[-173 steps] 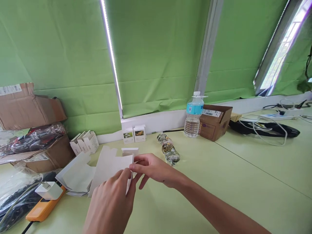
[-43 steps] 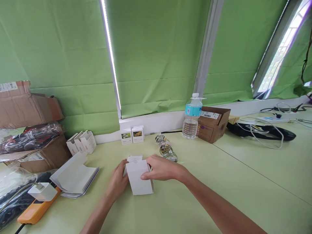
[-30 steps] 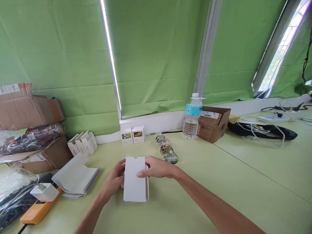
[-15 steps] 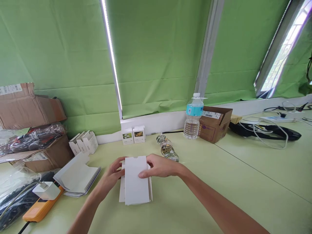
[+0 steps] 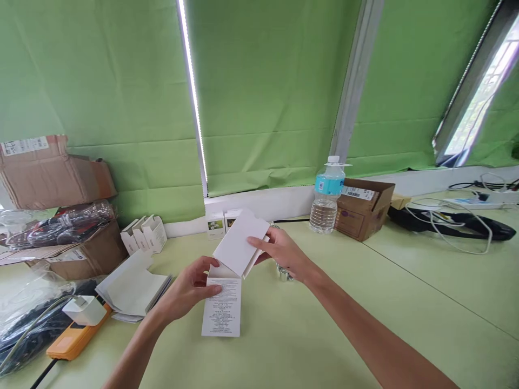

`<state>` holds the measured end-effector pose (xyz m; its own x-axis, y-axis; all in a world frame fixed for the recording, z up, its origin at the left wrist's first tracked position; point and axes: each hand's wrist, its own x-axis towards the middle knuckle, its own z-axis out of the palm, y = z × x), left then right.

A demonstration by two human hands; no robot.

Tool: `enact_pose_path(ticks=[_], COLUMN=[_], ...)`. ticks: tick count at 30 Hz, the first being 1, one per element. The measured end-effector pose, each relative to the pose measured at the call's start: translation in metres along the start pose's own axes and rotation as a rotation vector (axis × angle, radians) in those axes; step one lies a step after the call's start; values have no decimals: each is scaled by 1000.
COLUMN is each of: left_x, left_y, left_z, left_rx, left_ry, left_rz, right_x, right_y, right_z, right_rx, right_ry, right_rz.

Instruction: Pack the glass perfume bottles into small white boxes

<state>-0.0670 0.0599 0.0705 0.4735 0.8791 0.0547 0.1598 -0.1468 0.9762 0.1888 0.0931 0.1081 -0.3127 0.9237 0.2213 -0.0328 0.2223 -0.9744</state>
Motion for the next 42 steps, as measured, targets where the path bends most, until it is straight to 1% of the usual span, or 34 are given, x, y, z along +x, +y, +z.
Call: enact_pose_path(ticks=[3,5,12,14,17,22,27,34,39,42], left_x=[-2,-2,-2,-2,-1,0,-1,-3,-6,-7], left_y=[3,5,7,5,0,-3,2,7,15,17], left_z=[1,2,4,1,-4,-6,0,6,8,10], left_rx=[48,75,82,74,68,141,210,405,459,493], left_ry=[2,11,16,20,42,95,157,219,183,214], left_rz=[-11,-9,38,25,25,37,41,46,46,47], right_x=[1,1,-1,1,3,2,-2,-2,-10,-11], right_y=[3,4,8,11,14,6,-2,-2,-11,-13], right_z=[2,5,15,14,8,0,-1,-4,3,8], right_rx=[28,32,3,-28,-141,-315,-440,-468,-529,-478], right_ry=[59,61,-53,-85,-132,-197,-172,-177,-206,-227], right_rz=[-5,-8,-31,-37,-31,-47,-39,24,-39,-35])
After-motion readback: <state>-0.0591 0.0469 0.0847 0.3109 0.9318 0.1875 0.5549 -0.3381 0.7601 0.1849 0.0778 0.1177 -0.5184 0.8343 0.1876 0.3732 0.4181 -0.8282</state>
